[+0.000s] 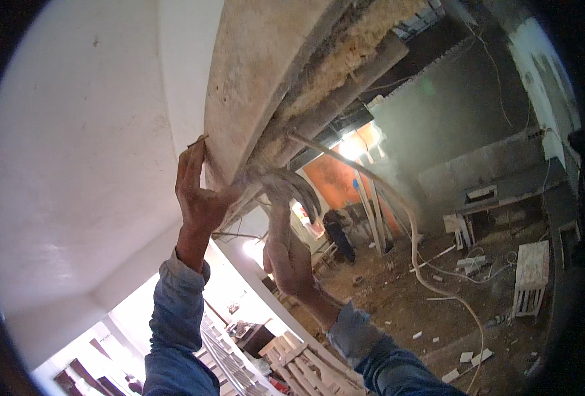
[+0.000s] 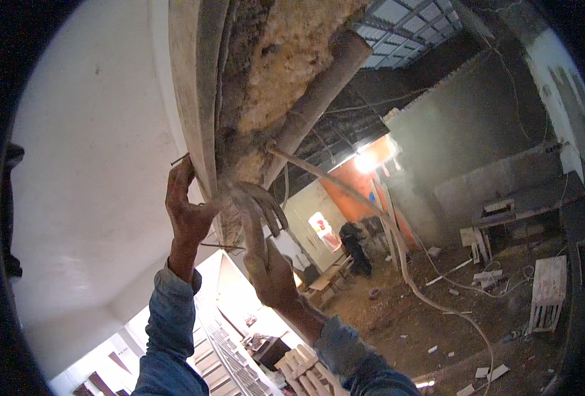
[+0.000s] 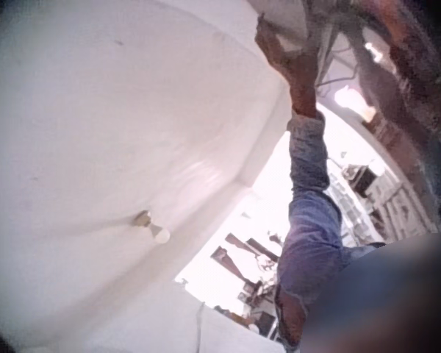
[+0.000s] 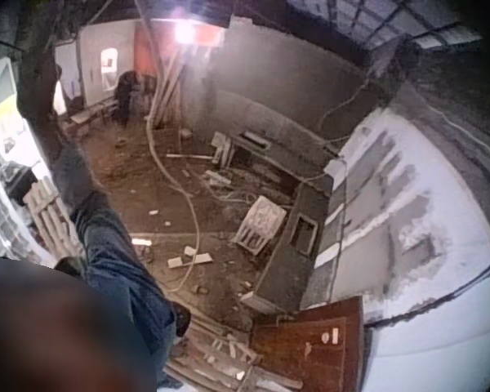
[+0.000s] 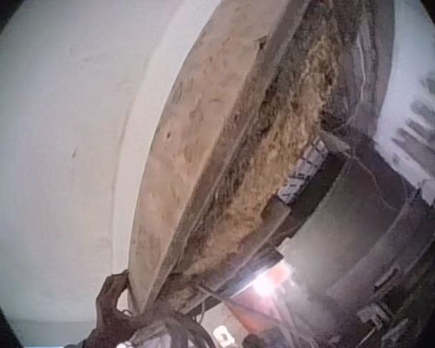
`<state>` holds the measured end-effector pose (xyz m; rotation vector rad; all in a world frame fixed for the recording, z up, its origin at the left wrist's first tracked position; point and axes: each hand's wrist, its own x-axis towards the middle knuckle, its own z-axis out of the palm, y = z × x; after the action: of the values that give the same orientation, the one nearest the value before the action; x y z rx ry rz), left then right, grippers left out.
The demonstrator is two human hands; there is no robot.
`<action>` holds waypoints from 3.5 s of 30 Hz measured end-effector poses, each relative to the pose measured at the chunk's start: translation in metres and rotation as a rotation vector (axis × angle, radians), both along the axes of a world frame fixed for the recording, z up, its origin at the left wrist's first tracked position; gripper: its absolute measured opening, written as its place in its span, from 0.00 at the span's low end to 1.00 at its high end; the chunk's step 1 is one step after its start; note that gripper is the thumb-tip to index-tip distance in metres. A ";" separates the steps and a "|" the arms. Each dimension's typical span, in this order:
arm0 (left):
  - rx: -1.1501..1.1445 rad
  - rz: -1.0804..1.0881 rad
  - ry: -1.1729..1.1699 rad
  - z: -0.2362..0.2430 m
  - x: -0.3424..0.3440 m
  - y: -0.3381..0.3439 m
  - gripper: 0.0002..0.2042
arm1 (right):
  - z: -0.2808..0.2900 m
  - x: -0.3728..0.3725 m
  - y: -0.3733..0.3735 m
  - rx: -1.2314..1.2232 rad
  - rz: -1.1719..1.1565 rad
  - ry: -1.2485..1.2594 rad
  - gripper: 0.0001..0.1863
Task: The person uses a hammer to repeatedly strike and pry a wooden beam attached to the ceiling while standing on a ladder. Debris falls to the floor as the beam is gradually loosened and broken away.
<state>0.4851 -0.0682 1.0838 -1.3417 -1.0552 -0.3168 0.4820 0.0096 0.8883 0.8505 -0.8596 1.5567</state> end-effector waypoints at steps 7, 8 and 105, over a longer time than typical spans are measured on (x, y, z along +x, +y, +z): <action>0.008 0.021 -0.014 0.000 -0.001 -0.001 0.42 | 0.000 -0.002 0.006 -0.032 -0.177 0.082 0.19; 0.000 0.033 -0.008 0.000 -0.001 -0.002 0.42 | -0.002 -0.004 0.005 -0.009 -0.065 -0.012 0.19; -0.143 -0.016 -0.178 0.006 -0.007 -0.022 0.28 | -0.011 -0.024 0.014 -0.005 -0.193 0.106 0.19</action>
<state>0.4778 -0.0900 1.0901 -1.4707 -1.2348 -0.3841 0.4583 0.0235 0.8770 0.8144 -0.8351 1.3342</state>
